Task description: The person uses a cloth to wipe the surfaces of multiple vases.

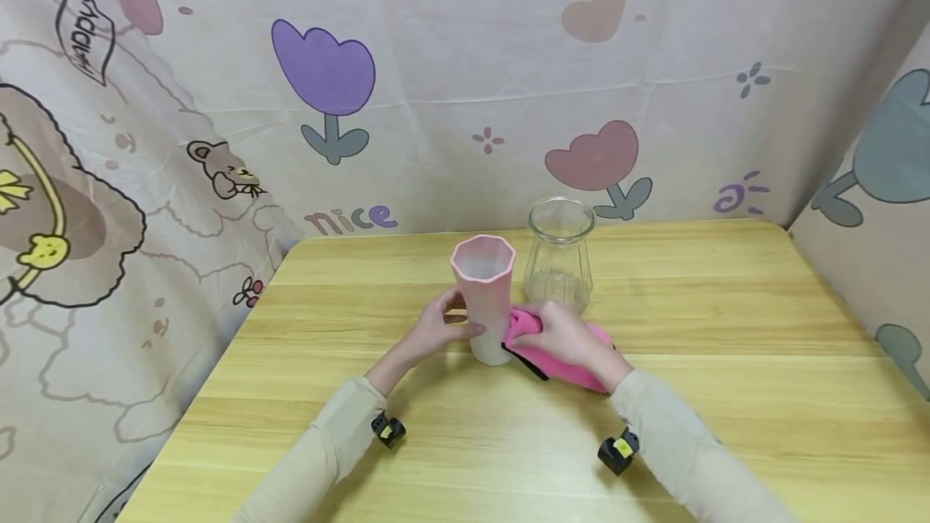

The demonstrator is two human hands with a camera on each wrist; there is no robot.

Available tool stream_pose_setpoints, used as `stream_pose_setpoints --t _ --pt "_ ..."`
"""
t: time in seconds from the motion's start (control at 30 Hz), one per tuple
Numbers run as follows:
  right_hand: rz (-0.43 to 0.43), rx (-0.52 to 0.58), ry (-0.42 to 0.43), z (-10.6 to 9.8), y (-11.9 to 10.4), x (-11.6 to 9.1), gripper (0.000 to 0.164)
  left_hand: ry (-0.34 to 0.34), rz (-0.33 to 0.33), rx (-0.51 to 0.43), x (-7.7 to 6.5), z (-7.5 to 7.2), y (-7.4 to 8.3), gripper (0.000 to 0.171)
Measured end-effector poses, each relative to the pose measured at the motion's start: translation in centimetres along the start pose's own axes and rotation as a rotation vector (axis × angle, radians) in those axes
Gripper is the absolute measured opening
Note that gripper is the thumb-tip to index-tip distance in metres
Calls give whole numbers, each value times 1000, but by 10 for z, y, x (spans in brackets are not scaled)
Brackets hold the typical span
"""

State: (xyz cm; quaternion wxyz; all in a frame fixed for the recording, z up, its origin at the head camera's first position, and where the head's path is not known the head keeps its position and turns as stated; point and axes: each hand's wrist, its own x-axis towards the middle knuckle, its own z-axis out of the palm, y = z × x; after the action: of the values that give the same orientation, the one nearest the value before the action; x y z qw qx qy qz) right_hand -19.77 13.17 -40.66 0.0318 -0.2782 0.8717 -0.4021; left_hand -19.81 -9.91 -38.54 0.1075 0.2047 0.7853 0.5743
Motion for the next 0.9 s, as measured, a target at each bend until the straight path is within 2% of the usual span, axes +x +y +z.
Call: stream_pose_setpoints --t 0.17,0.33,0.43,0.53,0.67,0.77,0.9 --pt "15 -118 -13 8 2 0 42 -10 1 -9 0 0 0 59" --pt "0 -144 -34 9 2 -1 41 -12 12 -10 0 0 0 58" --pt "-8 -103 -33 6 2 -2 41 -17 9 -12 1 -1 -1 58" --pt "-15 -5 -7 1 1 -2 39 -18 -2 -21 1 -1 -1 58" --pt "-30 95 71 -10 -8 -2 36 -19 -10 -31 1 -2 -2 58" --pt "-31 127 147 -18 -19 -2 36 -20 -7 -35 0 -3 -2 57" --pt "-23 185 230 -31 -35 -4 43 -13 -11 -30 0 -3 -1 57"
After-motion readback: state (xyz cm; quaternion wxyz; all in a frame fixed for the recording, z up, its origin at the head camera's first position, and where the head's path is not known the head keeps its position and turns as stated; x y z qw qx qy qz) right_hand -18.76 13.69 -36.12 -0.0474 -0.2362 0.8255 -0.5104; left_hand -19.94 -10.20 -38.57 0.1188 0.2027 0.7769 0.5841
